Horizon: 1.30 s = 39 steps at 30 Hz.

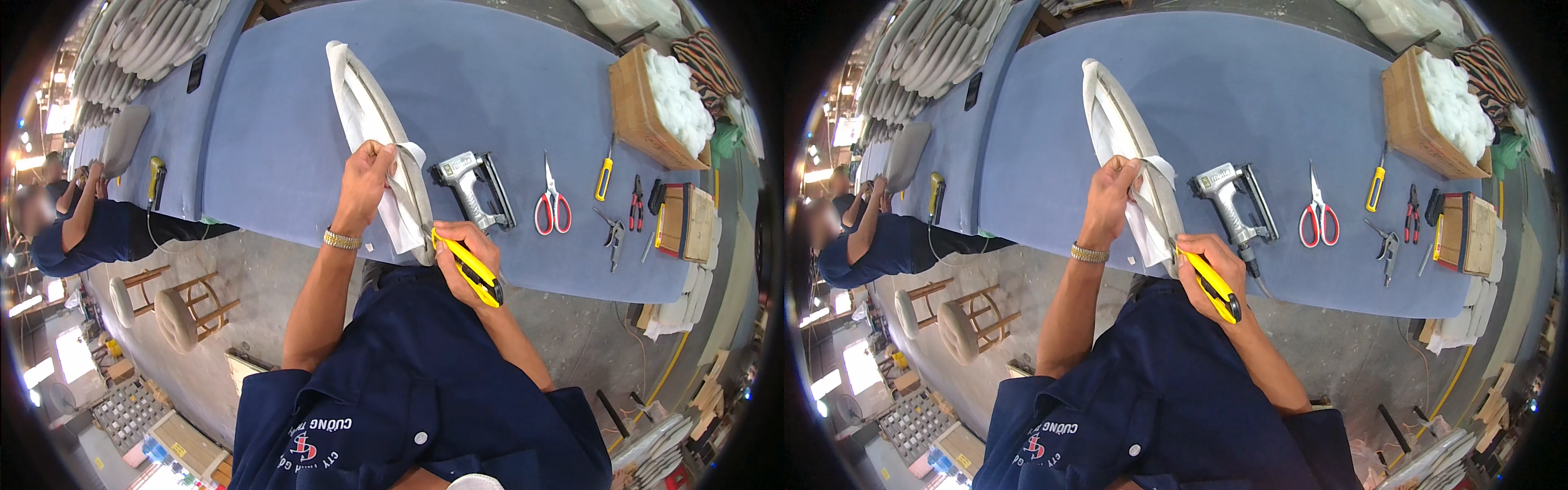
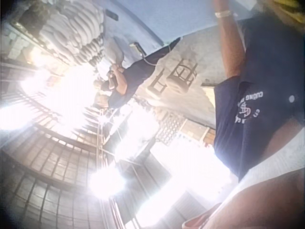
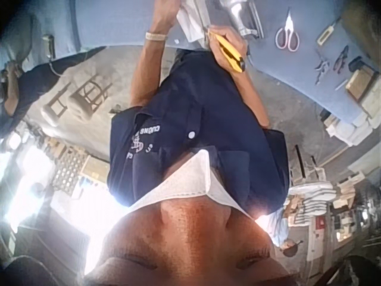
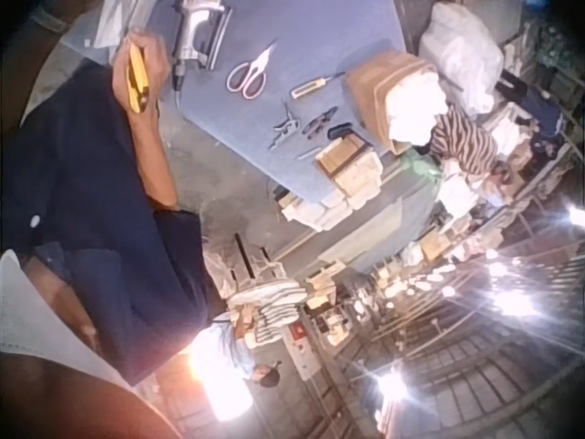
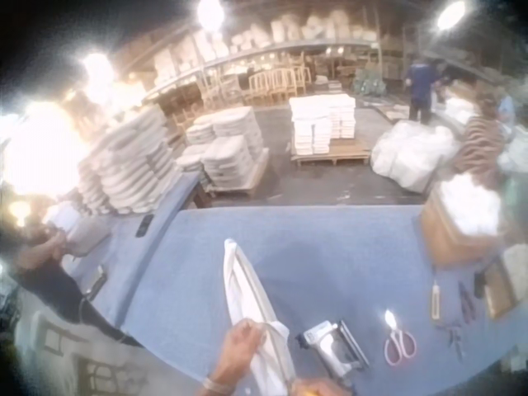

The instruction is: The person staples fabric onto a cushion core using a pneumatic staple gun, trims excess fabric with a utility knife, and stacks the finished cushion. The person repeats this process for multiple cushions, handling fabric, cushion cores, and tools throughout.

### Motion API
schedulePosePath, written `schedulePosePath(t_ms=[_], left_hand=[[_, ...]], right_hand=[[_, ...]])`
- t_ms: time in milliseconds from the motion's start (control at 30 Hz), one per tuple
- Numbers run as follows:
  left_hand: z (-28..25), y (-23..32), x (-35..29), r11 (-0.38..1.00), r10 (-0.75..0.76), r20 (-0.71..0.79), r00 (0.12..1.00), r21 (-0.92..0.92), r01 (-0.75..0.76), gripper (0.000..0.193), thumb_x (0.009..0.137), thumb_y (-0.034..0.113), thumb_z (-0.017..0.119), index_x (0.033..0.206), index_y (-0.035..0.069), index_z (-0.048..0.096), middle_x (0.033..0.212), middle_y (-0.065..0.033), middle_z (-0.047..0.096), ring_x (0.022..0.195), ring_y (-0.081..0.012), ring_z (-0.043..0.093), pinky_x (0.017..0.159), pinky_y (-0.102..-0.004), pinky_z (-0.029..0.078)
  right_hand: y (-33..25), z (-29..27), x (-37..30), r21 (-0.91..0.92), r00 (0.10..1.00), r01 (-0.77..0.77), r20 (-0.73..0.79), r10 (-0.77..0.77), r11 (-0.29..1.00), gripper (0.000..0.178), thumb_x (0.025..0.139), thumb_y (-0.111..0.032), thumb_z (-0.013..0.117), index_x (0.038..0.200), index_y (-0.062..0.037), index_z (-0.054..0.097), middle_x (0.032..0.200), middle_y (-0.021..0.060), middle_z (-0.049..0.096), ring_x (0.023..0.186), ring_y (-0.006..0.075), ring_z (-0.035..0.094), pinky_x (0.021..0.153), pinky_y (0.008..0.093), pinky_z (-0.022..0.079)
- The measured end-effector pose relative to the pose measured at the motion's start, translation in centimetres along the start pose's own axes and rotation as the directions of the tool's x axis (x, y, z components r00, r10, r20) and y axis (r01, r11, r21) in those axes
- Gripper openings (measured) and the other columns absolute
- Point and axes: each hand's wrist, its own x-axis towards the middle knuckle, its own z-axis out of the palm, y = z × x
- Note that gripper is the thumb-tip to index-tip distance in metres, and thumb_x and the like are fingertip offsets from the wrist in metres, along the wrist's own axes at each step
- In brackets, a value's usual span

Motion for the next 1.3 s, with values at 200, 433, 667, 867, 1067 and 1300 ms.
schedulePosePath(t_ms=[200,433,667,867,1067,1300], left_hand=[[1.4,2.0,-2.7,0.867,0.233,0.103,0.967,0.427,-0.255,0.024,0.105,0.020,0.064,0.090,0.004,0.056,0.073,0.0025,0.053,0.067,-0.0048,0.044,0.060,-0.0251,0.040],[1.8,2.2,-0.6,0.855,0.183,0.315,0.931,0.416,-0.308,0.025,0.106,0.020,0.064,0.091,0.003,0.054,0.066,0.0044,0.049,0.062,-0.0030,0.041,0.054,-0.0240,0.037],[2.2,1.7,0.4,0.946,0.012,0.196,0.981,0.316,-0.075,0.026,0.107,0.024,0.062,0.090,0.005,0.055,0.063,0.0046,0.052,0.050,-0.0018,0.043,0.045,-0.0212,0.037],[2.5,1.5,0.5,0.955,0.003,0.148,0.989,0.294,-0.047,0.026,0.107,0.024,0.063,0.090,0.005,0.055,0.063,0.0047,0.052,0.050,-0.0021,0.042,0.044,-0.0217,0.036],[2.6,1.3,0.1,0.956,0.008,0.069,0.998,0.291,-0.027,0.028,0.104,0.022,0.064,0.086,0.004,0.055,0.060,0.0043,0.050,0.049,-0.0038,0.044,0.043,-0.0252,0.038],[1.6,0.8,0.6,0.965,0.036,-0.004,0.999,0.259,-0.033,0.026,0.105,0.025,0.065,0.088,0.006,0.058,0.061,0.0064,0.050,0.050,-0.0033,0.042,0.043,-0.0239,0.034]], right_hand=[[0.1,0.1,0.5,-0.020,0.998,0.058,-0.005,-0.058,0.998,0.014,0.088,0.000,0.070,0.102,-0.0004,0.069,0.106,0.0160,0.075,0.087,0.0259,0.074,0.077,0.0320,0.058],[0.0,0.6,0.5,0.046,1.000,0.020,0.006,-0.021,0.999,0.015,0.087,0.001,0.070,0.102,-0.0002,0.069,0.105,0.0155,0.075,0.089,0.0250,0.074,0.078,0.0324,0.057],[-0.4,0.2,0.4,-0.008,0.999,0.032,-0.013,-0.032,0.999,0.016,0.088,0.001,0.070,0.103,-0.0002,0.070,0.105,0.0158,0.074,0.088,0.0245,0.074,0.078,0.0313,0.057],[-0.4,0.1,-0.4,-0.047,0.998,0.049,-0.032,-0.051,0.998,0.014,0.087,0.001,0.071,0.102,0.0000,0.070,0.104,0.0164,0.075,0.087,0.0264,0.075,0.077,0.0315,0.058],[-0.3,0.2,-0.7,-0.043,0.998,0.058,-0.029,-0.059,0.997,0.013,0.087,0.001,0.071,0.100,0.0001,0.069,0.103,0.0170,0.075,0.088,0.0269,0.075,0.077,0.0324,0.058],[-0.1,0.7,-1.8,-0.011,0.997,0.081,0.012,-0.081,0.997,0.019,0.084,0.004,0.071,0.101,-0.0011,0.070,0.105,0.0164,0.075,0.092,0.0294,0.075,0.080,0.0330,0.059]])
